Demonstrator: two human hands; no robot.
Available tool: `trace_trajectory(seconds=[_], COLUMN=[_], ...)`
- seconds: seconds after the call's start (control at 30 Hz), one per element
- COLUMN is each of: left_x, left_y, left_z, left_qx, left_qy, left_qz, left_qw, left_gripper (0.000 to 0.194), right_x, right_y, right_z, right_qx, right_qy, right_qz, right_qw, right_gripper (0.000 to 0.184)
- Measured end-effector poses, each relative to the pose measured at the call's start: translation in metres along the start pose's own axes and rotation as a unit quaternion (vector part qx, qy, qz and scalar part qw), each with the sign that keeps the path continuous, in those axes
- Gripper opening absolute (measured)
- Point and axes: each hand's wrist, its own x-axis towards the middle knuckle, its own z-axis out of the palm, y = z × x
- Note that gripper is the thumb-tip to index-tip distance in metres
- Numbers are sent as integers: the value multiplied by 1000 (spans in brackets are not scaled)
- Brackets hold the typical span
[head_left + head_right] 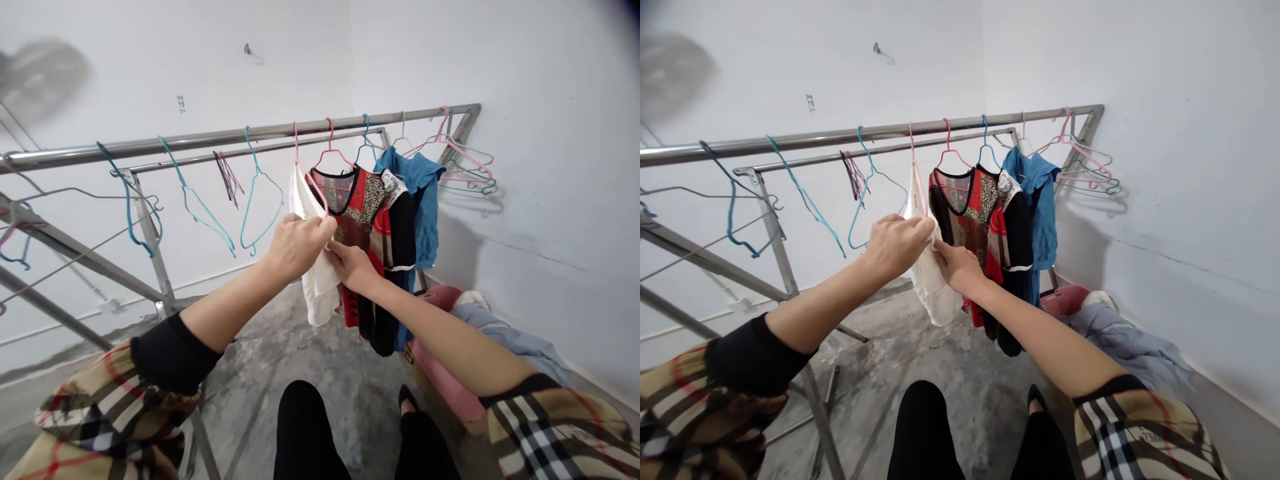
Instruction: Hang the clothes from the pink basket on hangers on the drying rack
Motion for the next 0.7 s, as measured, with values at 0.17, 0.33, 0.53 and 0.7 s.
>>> trace_trajectory(seconds=[0.17, 0.33, 0.53, 0.7], left_x=[-5, -7, -5, -4], left_y=[-5, -6, -18, -19], left_z=[9, 17, 43, 50], left_qx=[-16, -46, -57, -64], left_qy=[-8, -51, -134, -150], left_qz=[-30, -49, -137, -136], left_qw=[999, 996, 980, 977], left_gripper=[23, 25, 36, 36], right_x=[-3, -8, -19, -2], right_y=[4, 15, 35, 41], right_z=[6, 14, 25, 13], right_qx=[69, 109, 114, 223], right_qy=[-5, 0, -20, 96], right_qz=[3, 13, 48, 37], right_qw=[998, 994, 992, 969], right_gripper=[30, 28, 31, 64])
